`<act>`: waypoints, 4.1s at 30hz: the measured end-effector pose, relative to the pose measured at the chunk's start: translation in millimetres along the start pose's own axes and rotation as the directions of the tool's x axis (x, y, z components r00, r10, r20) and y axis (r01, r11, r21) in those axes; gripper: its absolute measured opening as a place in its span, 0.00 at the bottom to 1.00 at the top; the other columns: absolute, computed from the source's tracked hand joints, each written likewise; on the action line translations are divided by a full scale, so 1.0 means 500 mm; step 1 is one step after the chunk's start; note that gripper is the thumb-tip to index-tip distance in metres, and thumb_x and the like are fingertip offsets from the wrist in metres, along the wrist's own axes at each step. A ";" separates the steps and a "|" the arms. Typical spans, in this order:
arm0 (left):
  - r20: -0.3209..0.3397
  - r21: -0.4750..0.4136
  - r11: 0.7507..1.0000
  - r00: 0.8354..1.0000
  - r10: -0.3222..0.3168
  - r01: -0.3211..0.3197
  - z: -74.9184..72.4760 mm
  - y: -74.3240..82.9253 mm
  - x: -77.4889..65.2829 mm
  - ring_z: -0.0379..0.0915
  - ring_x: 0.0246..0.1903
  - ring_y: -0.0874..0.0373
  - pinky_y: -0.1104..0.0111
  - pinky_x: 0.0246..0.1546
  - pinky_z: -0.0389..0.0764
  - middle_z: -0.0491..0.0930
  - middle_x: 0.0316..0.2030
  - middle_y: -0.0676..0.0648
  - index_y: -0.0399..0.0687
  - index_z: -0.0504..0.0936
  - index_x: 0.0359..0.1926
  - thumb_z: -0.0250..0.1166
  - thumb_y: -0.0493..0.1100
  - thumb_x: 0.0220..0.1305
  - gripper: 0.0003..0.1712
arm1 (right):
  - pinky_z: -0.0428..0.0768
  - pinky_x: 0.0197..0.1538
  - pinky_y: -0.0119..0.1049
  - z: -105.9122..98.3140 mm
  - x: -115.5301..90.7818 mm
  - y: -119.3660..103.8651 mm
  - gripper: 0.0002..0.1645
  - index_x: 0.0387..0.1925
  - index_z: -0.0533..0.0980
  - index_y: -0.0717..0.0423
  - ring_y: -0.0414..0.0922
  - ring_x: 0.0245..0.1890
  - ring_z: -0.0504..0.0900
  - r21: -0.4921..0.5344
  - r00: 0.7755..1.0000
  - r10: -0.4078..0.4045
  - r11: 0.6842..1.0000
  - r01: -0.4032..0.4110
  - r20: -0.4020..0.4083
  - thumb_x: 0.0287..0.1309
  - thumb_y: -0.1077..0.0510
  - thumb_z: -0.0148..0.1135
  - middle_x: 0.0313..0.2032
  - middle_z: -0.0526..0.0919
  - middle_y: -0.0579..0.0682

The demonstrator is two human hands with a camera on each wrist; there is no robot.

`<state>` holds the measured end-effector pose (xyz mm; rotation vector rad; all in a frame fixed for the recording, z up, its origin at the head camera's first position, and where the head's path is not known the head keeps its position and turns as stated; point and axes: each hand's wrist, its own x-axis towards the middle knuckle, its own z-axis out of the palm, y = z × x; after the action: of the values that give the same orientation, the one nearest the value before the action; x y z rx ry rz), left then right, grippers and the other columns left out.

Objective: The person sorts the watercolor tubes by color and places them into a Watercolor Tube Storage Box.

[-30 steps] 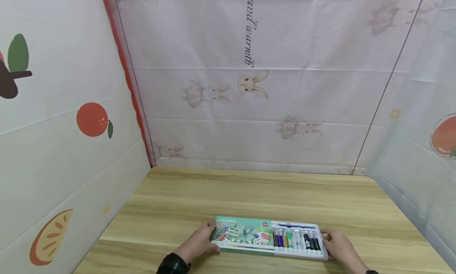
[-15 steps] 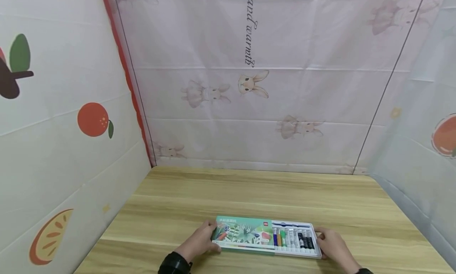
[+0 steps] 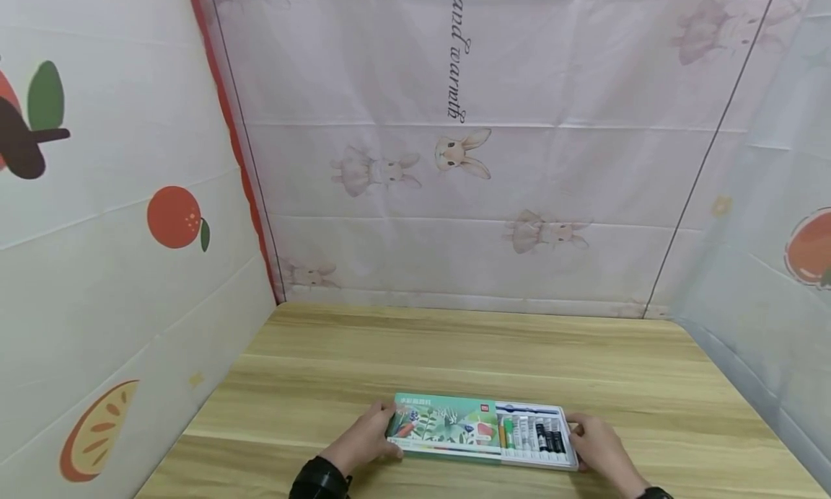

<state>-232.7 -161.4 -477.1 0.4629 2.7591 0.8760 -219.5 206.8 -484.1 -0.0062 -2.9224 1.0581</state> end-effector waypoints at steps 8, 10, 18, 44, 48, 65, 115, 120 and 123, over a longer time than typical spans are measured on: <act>-0.001 0.016 1.000 1.000 0.007 -0.007 -0.001 0.000 0.001 0.63 0.45 0.48 0.59 0.43 0.68 0.63 0.45 0.40 0.26 0.61 0.55 0.71 0.45 0.35 0.46 | 0.69 0.09 0.29 0.007 0.001 -0.005 0.19 0.41 0.72 0.72 0.39 0.07 0.69 0.003 0.999 -0.034 0.999 0.034 -0.016 0.40 0.73 0.48 0.16 0.71 0.47; 0.000 0.021 1.000 1.000 0.010 -0.010 -0.002 0.001 0.001 0.64 0.44 0.49 0.60 0.42 0.68 0.63 0.45 0.40 0.26 0.60 0.55 0.71 0.46 0.35 0.47 | 0.69 0.09 0.29 0.008 0.002 -0.006 0.20 0.41 0.72 0.72 0.39 0.07 0.69 0.001 1.000 -0.023 1.000 0.023 -0.015 0.40 0.73 0.48 0.16 0.71 0.48; 0.004 0.016 1.000 1.000 0.007 -0.007 -0.002 0.001 0.000 0.64 0.45 0.47 0.60 0.41 0.68 0.63 0.46 0.38 0.25 0.59 0.55 0.71 0.46 0.35 0.48 | 0.69 0.09 0.29 0.017 0.003 -0.011 0.20 0.40 0.72 0.71 0.39 0.07 0.69 0.007 0.999 -0.036 0.999 0.037 -0.028 0.39 0.73 0.48 0.16 0.72 0.48; 0.013 0.014 1.000 1.000 0.013 -0.013 -0.003 0.003 0.001 0.61 0.48 0.46 0.58 0.45 0.66 0.62 0.48 0.37 0.27 0.60 0.55 0.70 0.45 0.36 0.46 | 0.68 0.09 0.28 0.040 0.002 -0.031 0.20 0.40 0.73 0.70 0.38 0.06 0.68 0.003 0.996 -0.069 0.998 0.070 -0.049 0.38 0.73 0.49 0.16 0.72 0.47; 0.003 0.024 1.000 1.000 0.009 -0.009 -0.002 0.002 0.002 0.62 0.48 0.46 0.57 0.45 0.66 0.63 0.48 0.38 0.28 0.61 0.55 0.70 0.46 0.36 0.46 | 0.69 0.09 0.28 0.044 0.003 -0.037 0.20 0.40 0.73 0.70 0.38 0.06 0.69 0.013 0.996 -0.068 0.998 0.069 -0.053 0.39 0.72 0.49 0.17 0.72 0.47; 0.008 0.017 1.000 1.000 0.000 0.000 -0.001 -0.002 0.004 0.62 0.48 0.45 0.57 0.45 0.66 0.63 0.48 0.38 0.27 0.61 0.55 0.71 0.46 0.35 0.47 | 0.69 0.10 0.28 0.064 0.005 -0.062 0.19 0.41 0.72 0.71 0.38 0.08 0.70 0.049 0.998 -0.060 0.997 0.061 -0.017 0.41 0.71 0.49 0.18 0.71 0.48; 0.015 0.077 0.997 1.000 0.014 -0.015 0.009 0.031 0.025 0.61 0.50 0.46 0.58 0.47 0.66 0.62 0.51 0.36 0.30 0.62 0.55 0.71 0.48 0.35 0.46 | 0.72 0.14 0.29 0.090 0.022 -0.119 0.20 0.47 0.69 0.70 0.40 0.14 0.70 0.066 0.992 0.057 0.996 -0.064 0.114 0.48 0.68 0.50 0.23 0.70 0.51; 0.005 0.086 0.996 0.999 0.033 -0.033 0.027 0.054 0.039 0.62 0.49 0.46 0.59 0.47 0.66 0.63 0.50 0.36 0.29 0.63 0.54 0.71 0.47 0.35 0.46 | 0.72 0.15 0.29 0.073 0.023 -0.097 0.20 0.47 0.69 0.71 0.40 0.14 0.70 0.077 0.991 0.071 0.994 -0.080 0.117 0.49 0.67 0.49 0.23 0.70 0.51; 0.002 0.085 0.996 0.999 0.041 -0.041 0.039 0.069 0.049 0.62 0.49 0.47 0.60 0.47 0.66 0.63 0.49 0.35 0.28 0.63 0.54 0.71 0.48 0.35 0.46 | 0.72 0.15 0.30 0.062 0.022 -0.080 0.21 0.47 0.68 0.71 0.40 0.14 0.70 0.082 0.991 0.083 0.992 -0.092 0.107 0.49 0.67 0.48 0.23 0.70 0.51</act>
<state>-241.7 -116.0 -475.2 0.5366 2.8048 0.7704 -231.4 156.3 -481.9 -0.0809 -2.9894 1.2339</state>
